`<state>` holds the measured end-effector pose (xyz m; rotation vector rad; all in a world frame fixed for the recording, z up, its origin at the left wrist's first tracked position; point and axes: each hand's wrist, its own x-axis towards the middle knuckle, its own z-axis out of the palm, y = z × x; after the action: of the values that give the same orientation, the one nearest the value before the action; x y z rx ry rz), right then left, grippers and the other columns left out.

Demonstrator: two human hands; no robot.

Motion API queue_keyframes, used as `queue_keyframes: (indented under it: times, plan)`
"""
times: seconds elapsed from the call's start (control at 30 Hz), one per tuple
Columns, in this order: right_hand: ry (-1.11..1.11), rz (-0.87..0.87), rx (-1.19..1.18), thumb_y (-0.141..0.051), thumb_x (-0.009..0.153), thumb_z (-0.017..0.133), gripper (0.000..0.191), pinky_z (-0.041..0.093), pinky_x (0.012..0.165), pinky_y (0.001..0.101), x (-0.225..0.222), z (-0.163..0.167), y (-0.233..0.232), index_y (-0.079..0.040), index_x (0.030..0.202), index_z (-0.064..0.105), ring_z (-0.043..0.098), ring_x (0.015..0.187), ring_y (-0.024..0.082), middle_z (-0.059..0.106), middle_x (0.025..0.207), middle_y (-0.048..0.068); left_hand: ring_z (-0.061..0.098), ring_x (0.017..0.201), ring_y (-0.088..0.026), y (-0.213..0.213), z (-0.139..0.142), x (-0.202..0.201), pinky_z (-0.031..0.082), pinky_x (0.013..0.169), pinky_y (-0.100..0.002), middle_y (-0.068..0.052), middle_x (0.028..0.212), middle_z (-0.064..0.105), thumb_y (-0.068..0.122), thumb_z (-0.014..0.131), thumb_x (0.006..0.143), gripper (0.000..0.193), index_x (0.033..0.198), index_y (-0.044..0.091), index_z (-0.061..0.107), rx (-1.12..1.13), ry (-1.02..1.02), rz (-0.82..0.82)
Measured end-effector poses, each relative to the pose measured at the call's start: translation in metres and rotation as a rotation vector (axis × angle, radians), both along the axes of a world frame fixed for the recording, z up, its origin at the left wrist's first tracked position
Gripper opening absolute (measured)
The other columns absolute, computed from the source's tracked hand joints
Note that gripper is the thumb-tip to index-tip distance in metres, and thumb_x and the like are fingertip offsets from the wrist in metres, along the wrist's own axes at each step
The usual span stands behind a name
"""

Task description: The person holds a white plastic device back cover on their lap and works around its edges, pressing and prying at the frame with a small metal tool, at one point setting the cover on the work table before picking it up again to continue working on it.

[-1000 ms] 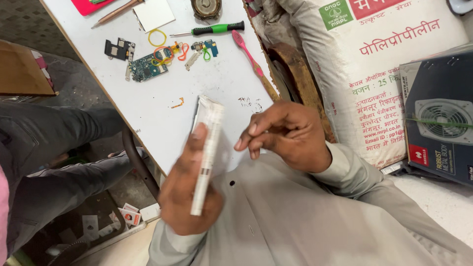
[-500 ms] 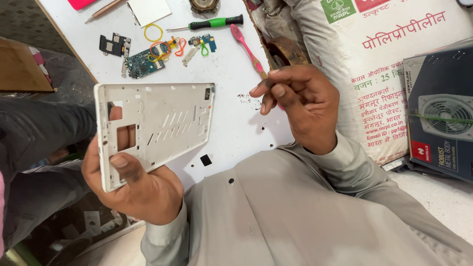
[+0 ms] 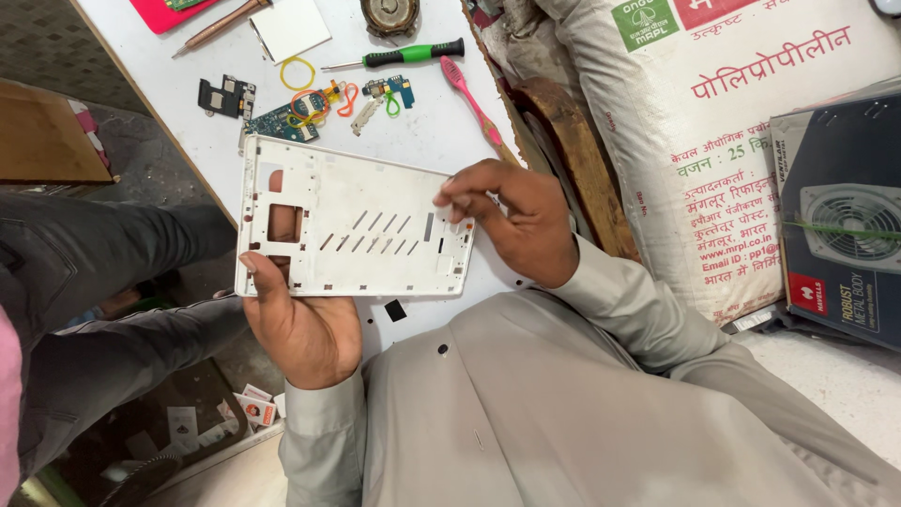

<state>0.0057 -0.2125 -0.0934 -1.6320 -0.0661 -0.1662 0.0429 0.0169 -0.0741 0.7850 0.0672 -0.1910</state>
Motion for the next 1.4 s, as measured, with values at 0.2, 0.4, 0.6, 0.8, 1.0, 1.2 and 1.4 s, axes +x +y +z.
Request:
queue_keyframes:
  times: [0.2,0.4,0.6,0.8,1.0,1.2,1.4]
  plan:
    - [-0.128,0.027,-0.285,0.012,0.098,0.063,0.025,0.057,0.079,0.0283,0.010,0.012,0.001,-0.003,0.118,0.069,0.070,0.088,0.017,0.070,0.099,0.011,0.050,0.147,-0.030,-0.001,-0.001,-0.002,0.040,0.127,-0.047,-0.021,0.160,0.048,0.035,0.057,0.112,0.066,0.157,-0.009,0.038,0.059,0.015,0.013]
    - [-0.152,0.075,-0.300,0.011,0.099,0.063,0.030,0.059,0.082,0.0268,0.015,0.030,0.011,-0.003,0.124,0.067,0.074,0.093,0.017,0.072,0.105,0.011,0.054,0.145,-0.033,-0.007,0.003,-0.004,0.044,0.126,-0.047,-0.025,0.158,0.050,0.034,0.056,0.113,0.064,0.155,-0.011,0.038,0.115,-0.041,-0.003]
    - [-0.280,0.096,-0.254,0.003,0.104,0.068,0.020,0.062,0.083,0.0259,0.021,0.042,0.019,-0.005,0.122,0.065,0.075,0.102,0.019,0.075,0.113,0.011,0.057,0.142,-0.035,-0.009,0.012,-0.016,0.046,0.124,-0.049,-0.028,0.152,0.053,0.032,0.060,0.111,0.066,0.151,-0.015,0.038,0.166,-0.078,-0.026]
    - [-0.232,0.002,-0.203,0.002,0.105,0.069,0.020,0.062,0.076,0.0245,0.026,0.050,0.025,-0.002,0.124,0.063,0.076,0.093,0.016,0.077,0.105,0.011,0.058,0.138,-0.034,-0.009,0.018,-0.025,0.046,0.122,-0.046,-0.030,0.150,0.055,0.035,0.058,0.111,0.068,0.154,-0.016,0.040,0.243,-0.051,-0.085]
    - [-0.299,-0.032,-0.277,-0.002,0.106,0.070,0.020,0.056,0.070,0.0247,0.025,0.052,0.024,-0.005,0.124,0.063,0.070,0.079,0.014,0.078,0.102,0.007,0.057,0.140,-0.034,-0.011,0.020,-0.030,0.046,0.122,-0.047,-0.030,0.152,0.052,0.035,0.058,0.110,0.070,0.154,-0.015,0.037,0.261,-0.062,-0.106]
    - [-0.280,-0.084,-0.283,-0.003,0.107,0.070,0.018,0.052,0.068,0.0260,0.022,0.052,0.024,-0.006,0.123,0.064,0.065,0.075,0.015,0.074,0.094,0.004,0.056,0.141,-0.036,-0.014,0.020,-0.032,0.044,0.123,-0.048,-0.031,0.153,0.051,0.028,0.059,0.111,0.066,0.155,-0.014,0.035,0.208,-0.075,-0.116]
    - [-0.281,-0.091,-0.354,-0.005,0.107,0.069,0.012,0.048,0.076,0.0278,0.018,0.054,0.026,-0.009,0.118,0.067,0.062,0.077,0.016,0.072,0.092,0.002,0.056,0.141,-0.036,-0.013,0.020,-0.034,0.044,0.123,-0.046,-0.032,0.152,0.052,0.027,0.058,0.111,0.063,0.154,-0.014,0.036,0.225,-0.067,-0.132]
